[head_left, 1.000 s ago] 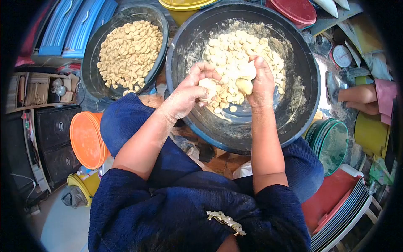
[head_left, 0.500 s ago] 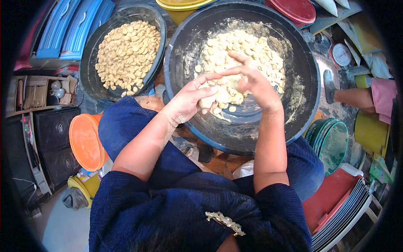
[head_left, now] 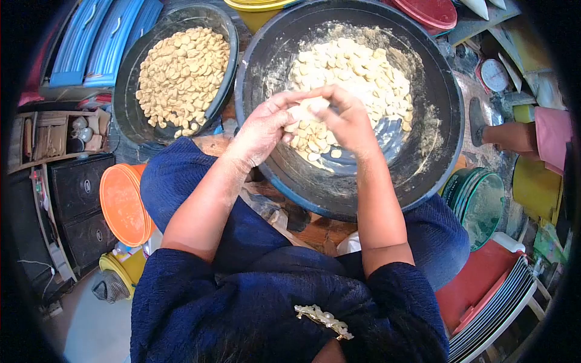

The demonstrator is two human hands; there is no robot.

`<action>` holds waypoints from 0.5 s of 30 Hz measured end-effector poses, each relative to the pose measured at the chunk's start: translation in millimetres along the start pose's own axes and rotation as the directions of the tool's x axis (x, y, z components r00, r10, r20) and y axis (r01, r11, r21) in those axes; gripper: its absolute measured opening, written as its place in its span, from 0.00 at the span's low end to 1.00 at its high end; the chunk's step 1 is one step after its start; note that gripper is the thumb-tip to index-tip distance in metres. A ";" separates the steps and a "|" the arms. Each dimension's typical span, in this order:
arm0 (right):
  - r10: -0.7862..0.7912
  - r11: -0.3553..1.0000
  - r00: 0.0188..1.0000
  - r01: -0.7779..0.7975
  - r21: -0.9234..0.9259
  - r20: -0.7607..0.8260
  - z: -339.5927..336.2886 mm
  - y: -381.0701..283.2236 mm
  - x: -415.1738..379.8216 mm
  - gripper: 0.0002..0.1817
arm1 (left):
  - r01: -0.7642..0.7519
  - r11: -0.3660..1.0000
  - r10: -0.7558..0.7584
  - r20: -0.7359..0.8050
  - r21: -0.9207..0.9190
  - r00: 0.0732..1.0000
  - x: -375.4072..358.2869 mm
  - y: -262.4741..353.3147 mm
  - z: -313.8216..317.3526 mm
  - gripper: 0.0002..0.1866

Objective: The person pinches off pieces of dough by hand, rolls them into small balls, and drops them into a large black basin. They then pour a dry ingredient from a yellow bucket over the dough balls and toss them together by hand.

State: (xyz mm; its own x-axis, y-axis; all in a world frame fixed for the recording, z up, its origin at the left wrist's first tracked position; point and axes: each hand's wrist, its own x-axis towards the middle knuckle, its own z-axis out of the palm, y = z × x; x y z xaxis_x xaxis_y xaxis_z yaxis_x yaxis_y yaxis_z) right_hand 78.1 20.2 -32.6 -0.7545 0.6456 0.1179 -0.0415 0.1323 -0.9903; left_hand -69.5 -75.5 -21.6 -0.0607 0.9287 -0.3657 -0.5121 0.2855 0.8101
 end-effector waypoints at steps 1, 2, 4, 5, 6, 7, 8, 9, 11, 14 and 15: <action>0.185 0.976 0.971 -0.164 0.144 -0.148 -1.3 2.1 0.9 0.08 | 0.052 0.996 -0.057 0.074 0.066 0.996 1.1 2.8 -2.8 0.25; 0.193 0.978 0.945 -0.165 0.124 -0.264 -2.4 9.2 1.7 0.08 | 0.036 0.993 -0.039 0.025 0.108 0.999 -1.0 1.6 0.4 0.18; 0.216 0.972 0.891 -0.157 0.175 -0.399 -13.9 29.4 4.7 0.09 | 0.080 0.963 -0.080 -0.012 0.256 0.997 -0.2 1.6 -2.0 0.18; 0.239 0.965 0.817 -0.141 0.220 -0.524 -23.0 37.1 5.5 0.12 | 0.124 0.910 -0.112 -0.053 0.395 0.992 1.1 1.9 -3.7 0.18; 0.241 0.965 0.817 -0.143 0.221 -0.525 -33.3 40.2 5.1 0.12 | 0.126 0.910 -0.114 -0.053 0.395 0.992 5.2 -2.0 -8.7 0.18; 0.165 0.983 0.893 -0.114 0.145 -0.418 -44.9 43.2 3.7 0.15 | 0.058 0.848 -0.035 -0.055 0.527 0.998 12.4 -11.4 -17.5 0.18; 0.095 0.994 0.950 -0.076 0.074 -0.299 -56.6 47.4 2.6 0.18 | -0.004 0.762 0.042 -0.044 0.648 0.998 20.2 -21.3 -26.5 0.19; 0.101 0.994 0.948 -0.082 0.075 -0.302 -66.5 56.1 1.4 0.18 | 0.001 0.763 0.036 -0.043 0.647 0.998 28.1 -30.9 -34.8 0.19; 0.357 0.932 0.914 -0.361 0.013 -0.192 -86.6 86.2 -2.8 0.23 | -0.036 0.475 0.214 -0.076 0.879 0.974 44.6 -48.5 -49.5 0.19; 0.643 0.764 0.651 -0.587 0.270 -0.404 -115.5 164.3 -22.3 0.28 | 0.099 0.653 0.099 -0.214 0.751 0.972 71.6 -69.4 -72.8 0.18; 0.645 0.762 0.649 -0.587 0.272 -0.404 -122.4 198.4 -32.1 0.28 | 0.138 0.737 0.057 -0.265 0.662 0.963 81.0 -76.3 -79.7 0.19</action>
State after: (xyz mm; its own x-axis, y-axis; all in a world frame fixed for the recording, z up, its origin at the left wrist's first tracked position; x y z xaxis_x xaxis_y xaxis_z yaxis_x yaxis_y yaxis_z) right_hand 174.3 117.8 -223.9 -0.2515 0.8084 -0.5323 0.2335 -0.4830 -0.8439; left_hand -103.6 -40.8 -149.6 -0.3145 0.8477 -0.4271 0.1816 0.4954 0.8495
